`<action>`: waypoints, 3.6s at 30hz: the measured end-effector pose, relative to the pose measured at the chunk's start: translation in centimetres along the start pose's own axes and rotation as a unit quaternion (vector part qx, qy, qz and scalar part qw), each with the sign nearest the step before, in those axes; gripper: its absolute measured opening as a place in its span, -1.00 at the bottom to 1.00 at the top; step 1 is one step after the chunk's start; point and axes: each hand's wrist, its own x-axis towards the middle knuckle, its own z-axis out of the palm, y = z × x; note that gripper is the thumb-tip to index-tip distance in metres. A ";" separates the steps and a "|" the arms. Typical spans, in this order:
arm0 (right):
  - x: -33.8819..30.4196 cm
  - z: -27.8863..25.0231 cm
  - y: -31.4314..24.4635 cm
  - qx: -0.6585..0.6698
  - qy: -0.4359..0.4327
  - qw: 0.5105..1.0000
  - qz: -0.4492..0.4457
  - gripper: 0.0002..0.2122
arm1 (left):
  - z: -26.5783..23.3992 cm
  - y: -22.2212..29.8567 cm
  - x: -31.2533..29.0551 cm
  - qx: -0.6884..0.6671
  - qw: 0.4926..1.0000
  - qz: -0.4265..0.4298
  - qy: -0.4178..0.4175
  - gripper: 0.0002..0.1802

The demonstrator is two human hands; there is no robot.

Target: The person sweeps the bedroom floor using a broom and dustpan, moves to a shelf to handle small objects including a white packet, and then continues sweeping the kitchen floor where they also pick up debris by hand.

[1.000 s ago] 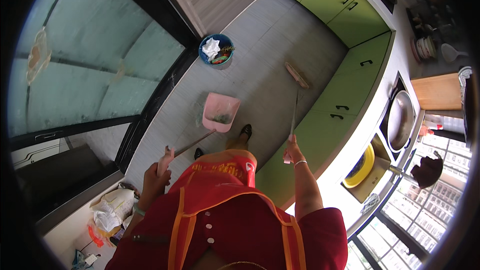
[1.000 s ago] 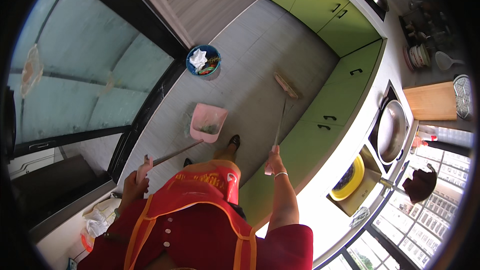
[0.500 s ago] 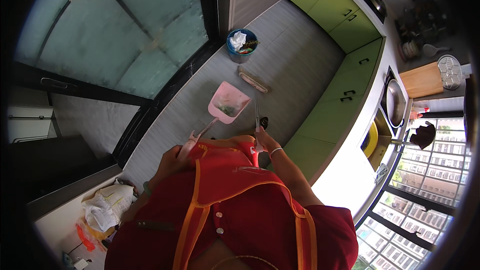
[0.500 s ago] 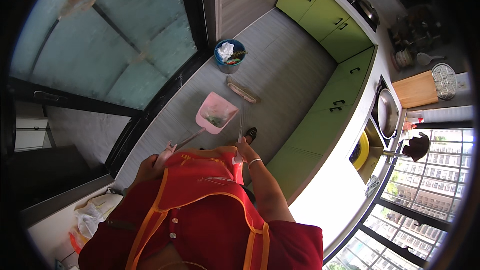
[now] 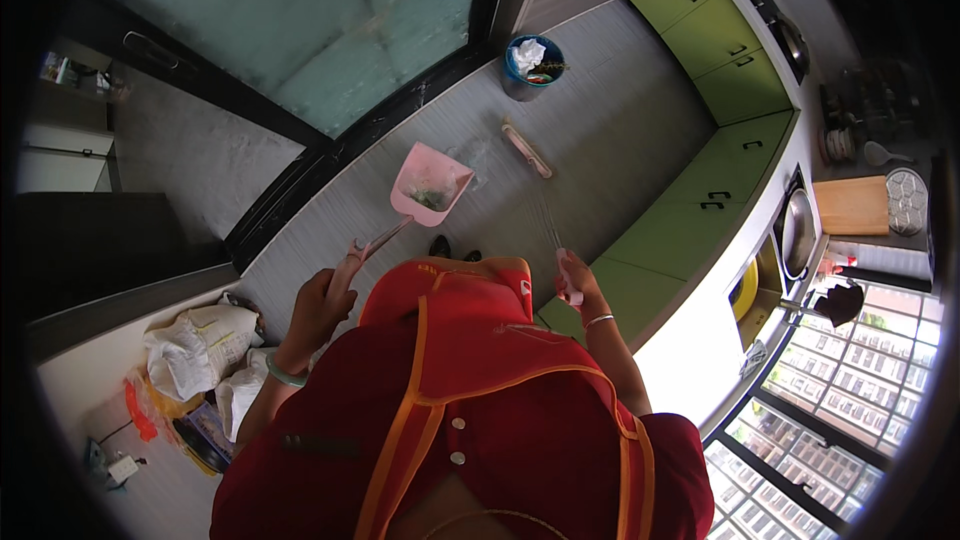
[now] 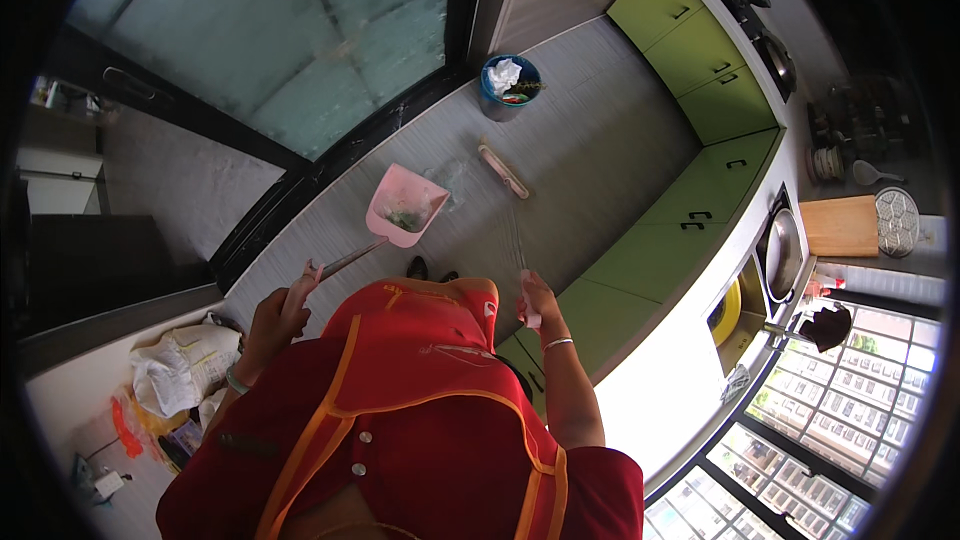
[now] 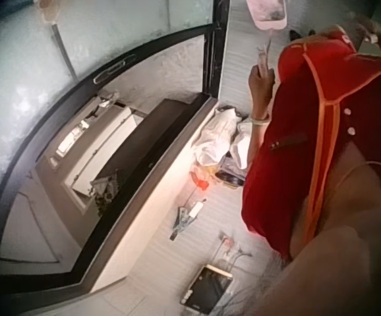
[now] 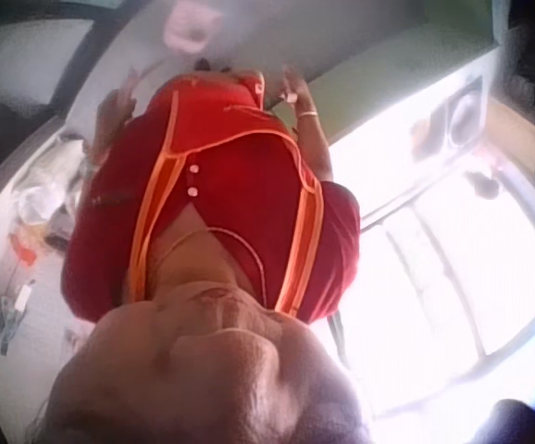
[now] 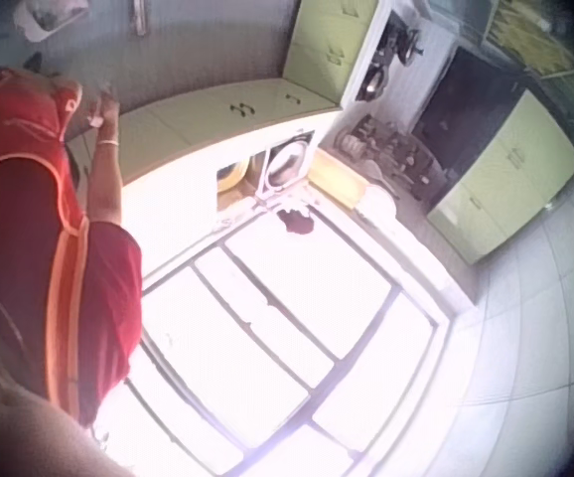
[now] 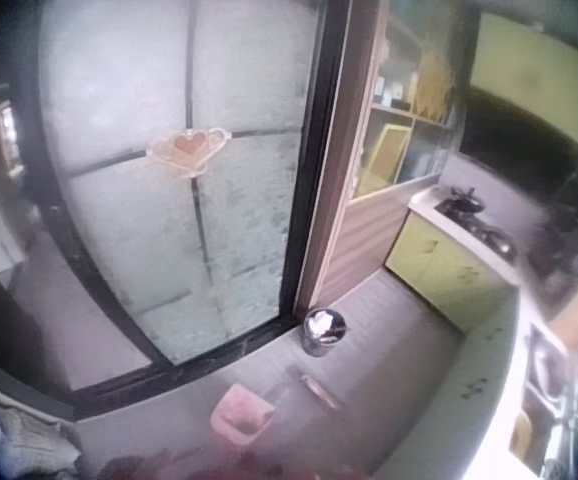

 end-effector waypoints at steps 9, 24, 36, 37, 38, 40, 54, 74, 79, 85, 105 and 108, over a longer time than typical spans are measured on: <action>4.6 -3.3 -0.8 0.016 0.045 0.997 -0.058 -0.98 | 0.6 -3.8 0.7 0.070 0.997 0.003 0.014 -0.79; 5.1 3.1 7.2 -0.246 0.038 0.968 -0.039 -0.90 | -1.5 -9.2 7.7 0.109 0.989 0.058 -0.084 -0.76; -5.0 12.2 16.7 -0.329 0.015 0.944 -0.022 -0.64 | -3.2 -12.3 11.3 0.129 0.964 0.195 -0.129 -0.70; -5.2 12.4 18.0 -0.320 0.006 0.947 -0.022 -0.61 | -3.4 -12.4 11.4 0.128 0.962 0.199 -0.134 -0.70; -5.3 12.4 19.1 -0.318 0.012 0.948 -0.022 -0.61 | -3.5 -12.4 11.5 0.107 0.964 0.199 -0.142 -0.70; -5.9 12.8 20.4 -0.347 0.005 0.936 -0.056 -0.57 | -3.9 -13.2 12.2 0.084 0.964 0.201 -0.150 -0.69; -11.4 14.2 20.7 -0.338 0.146 0.925 -0.089 -0.51 | -4.9 -16.3 13.7 0.093 0.944 0.258 -0.183 -0.69; -9.6 10.8 22.9 -0.491 0.001 0.866 -0.092 -0.57 | -5.3 -17.4 12.8 0.054 0.953 0.252 -0.160 -0.71; -16.8 14.8 17.6 -0.551 0.106 0.817 -0.137 -0.56 | -6.2 -16.7 11.5 0.031 0.960 0.228 -0.161 -0.73; -19.5 14.7 14.7 -0.507 0.156 0.841 -0.105 -0.56 | -7.0 -17.4 10.4 0.067 0.956 0.258 -0.123 -0.70; -6.3 18.7 6.2 -0.335 0.074 0.938 -0.043 -0.60 | -10.5 -17.1 4.9 0.025 0.999 0.010 -0.041 -0.69; -2.9 18.7 3.9 -0.296 0.049 0.953 -0.037 -0.60 | -10.1 -17.5 5.4 0.039 0.999 0.034 -0.009 -0.70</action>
